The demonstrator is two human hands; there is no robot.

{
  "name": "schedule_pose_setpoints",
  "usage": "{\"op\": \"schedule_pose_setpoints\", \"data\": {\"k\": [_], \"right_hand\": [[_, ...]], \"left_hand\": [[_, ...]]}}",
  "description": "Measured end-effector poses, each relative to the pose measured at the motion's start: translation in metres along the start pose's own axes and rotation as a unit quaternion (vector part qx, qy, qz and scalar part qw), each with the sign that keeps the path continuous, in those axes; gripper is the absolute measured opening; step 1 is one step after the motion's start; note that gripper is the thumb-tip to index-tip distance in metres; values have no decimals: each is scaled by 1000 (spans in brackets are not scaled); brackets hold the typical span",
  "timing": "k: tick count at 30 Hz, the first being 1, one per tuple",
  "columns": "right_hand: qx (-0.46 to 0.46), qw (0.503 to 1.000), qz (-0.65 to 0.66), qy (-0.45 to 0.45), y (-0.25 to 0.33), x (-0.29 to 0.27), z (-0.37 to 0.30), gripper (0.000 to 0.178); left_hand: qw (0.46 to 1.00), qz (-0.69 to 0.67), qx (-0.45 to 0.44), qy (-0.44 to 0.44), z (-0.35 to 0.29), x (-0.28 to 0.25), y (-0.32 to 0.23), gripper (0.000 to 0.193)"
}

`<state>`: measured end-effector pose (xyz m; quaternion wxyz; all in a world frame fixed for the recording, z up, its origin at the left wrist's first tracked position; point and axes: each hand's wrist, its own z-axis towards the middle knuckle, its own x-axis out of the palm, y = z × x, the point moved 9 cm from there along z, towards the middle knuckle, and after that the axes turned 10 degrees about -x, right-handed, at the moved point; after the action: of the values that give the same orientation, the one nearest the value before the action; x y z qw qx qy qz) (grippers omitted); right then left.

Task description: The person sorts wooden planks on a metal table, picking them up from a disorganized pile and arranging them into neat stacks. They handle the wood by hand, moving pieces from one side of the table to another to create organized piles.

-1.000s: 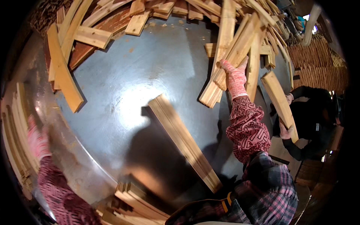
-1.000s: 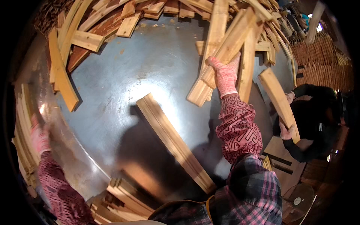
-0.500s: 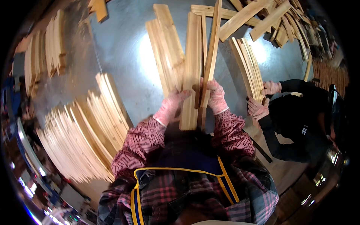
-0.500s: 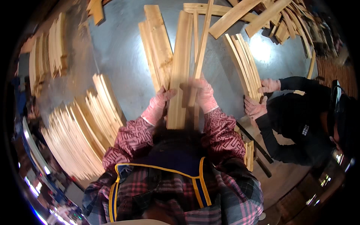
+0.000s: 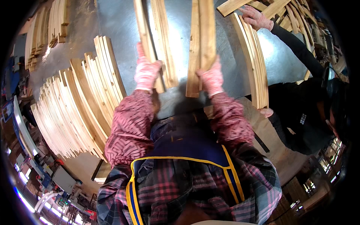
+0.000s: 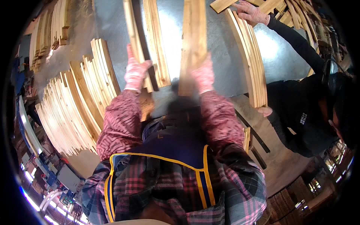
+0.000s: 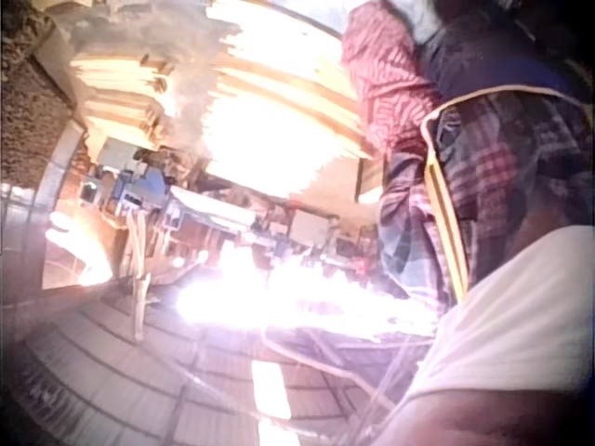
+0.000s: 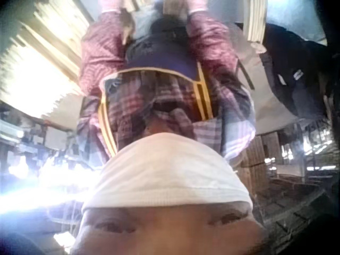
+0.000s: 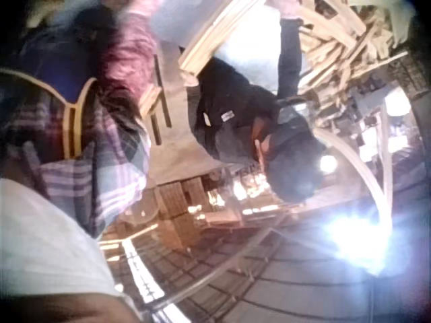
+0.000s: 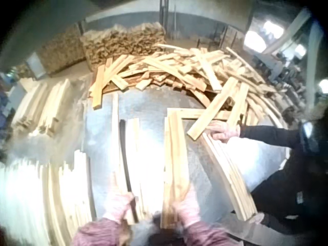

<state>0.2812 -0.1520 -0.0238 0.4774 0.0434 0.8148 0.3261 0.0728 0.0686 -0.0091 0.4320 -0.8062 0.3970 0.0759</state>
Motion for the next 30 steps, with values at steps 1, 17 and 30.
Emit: {"op": "schedule_pose_setpoints", "data": {"k": [1, 17, 30], "right_hand": [[-33, 997, -63, 13, -5, 33, -8, 120], [47, 573, 743, 342, 47, 81, 4, 66], [-428, 892, -71, 127, 106, 50, 12, 34]], "left_hand": [[995, 81, 0, -53, 2, 17, 5, 115], [964, -153, -122, 178, -16, -27, 90, 80], [939, 219, 25, 264, -26, 65, -19, 102]]}}
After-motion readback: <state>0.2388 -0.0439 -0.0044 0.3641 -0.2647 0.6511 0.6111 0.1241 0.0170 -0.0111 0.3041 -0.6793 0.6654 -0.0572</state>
